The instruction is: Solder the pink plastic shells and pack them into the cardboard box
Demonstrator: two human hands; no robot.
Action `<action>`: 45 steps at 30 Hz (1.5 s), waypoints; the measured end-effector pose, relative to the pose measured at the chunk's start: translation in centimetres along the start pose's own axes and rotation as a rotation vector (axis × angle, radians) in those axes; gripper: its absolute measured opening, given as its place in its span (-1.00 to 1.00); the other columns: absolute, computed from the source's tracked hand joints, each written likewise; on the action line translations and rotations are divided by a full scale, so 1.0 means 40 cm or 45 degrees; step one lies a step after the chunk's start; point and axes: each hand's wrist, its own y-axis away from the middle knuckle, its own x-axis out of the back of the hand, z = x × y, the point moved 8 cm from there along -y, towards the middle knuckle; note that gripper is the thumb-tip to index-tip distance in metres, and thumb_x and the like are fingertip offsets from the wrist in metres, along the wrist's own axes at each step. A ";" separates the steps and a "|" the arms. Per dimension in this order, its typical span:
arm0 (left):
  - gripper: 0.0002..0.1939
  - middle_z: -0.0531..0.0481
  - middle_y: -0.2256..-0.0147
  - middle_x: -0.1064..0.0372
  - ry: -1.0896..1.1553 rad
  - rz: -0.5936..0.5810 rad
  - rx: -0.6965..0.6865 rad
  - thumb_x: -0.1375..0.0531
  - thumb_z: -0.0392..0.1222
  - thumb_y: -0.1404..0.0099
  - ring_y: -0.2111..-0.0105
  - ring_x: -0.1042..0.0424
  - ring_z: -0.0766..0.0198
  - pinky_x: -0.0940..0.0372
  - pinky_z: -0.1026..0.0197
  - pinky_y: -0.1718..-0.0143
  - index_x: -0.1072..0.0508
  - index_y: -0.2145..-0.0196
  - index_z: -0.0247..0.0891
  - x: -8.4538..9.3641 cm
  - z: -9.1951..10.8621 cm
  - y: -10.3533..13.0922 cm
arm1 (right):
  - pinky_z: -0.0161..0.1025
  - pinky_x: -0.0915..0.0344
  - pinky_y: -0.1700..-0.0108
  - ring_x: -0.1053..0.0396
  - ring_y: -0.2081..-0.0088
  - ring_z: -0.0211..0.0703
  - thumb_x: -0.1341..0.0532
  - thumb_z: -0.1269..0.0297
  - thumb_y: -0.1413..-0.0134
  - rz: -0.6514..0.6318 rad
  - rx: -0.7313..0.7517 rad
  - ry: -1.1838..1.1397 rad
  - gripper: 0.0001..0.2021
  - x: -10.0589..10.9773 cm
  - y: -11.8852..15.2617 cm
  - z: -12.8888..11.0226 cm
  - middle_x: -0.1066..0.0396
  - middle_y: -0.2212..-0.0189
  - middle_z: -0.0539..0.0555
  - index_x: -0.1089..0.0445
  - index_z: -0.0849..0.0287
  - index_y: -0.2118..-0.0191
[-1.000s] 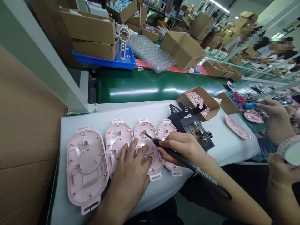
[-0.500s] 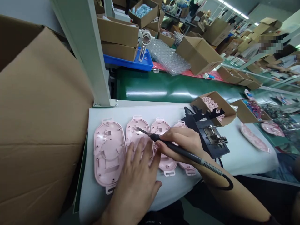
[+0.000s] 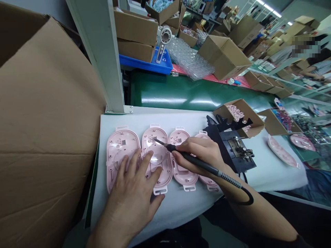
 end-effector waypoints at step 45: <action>-0.49 0.01 -0.39 -0.08 0.122 -0.111 0.055 -0.23 0.21 -0.30 -0.41 0.09 -0.18 0.11 -0.40 -0.38 -0.44 -0.16 0.13 -0.013 -0.019 0.000 | -0.31 -0.42 0.38 -0.45 0.46 -0.29 -0.34 0.37 -0.16 0.158 -0.048 -0.131 -0.90 -0.004 -0.044 -0.046 -0.49 0.46 0.03 -0.40 0.18 0.25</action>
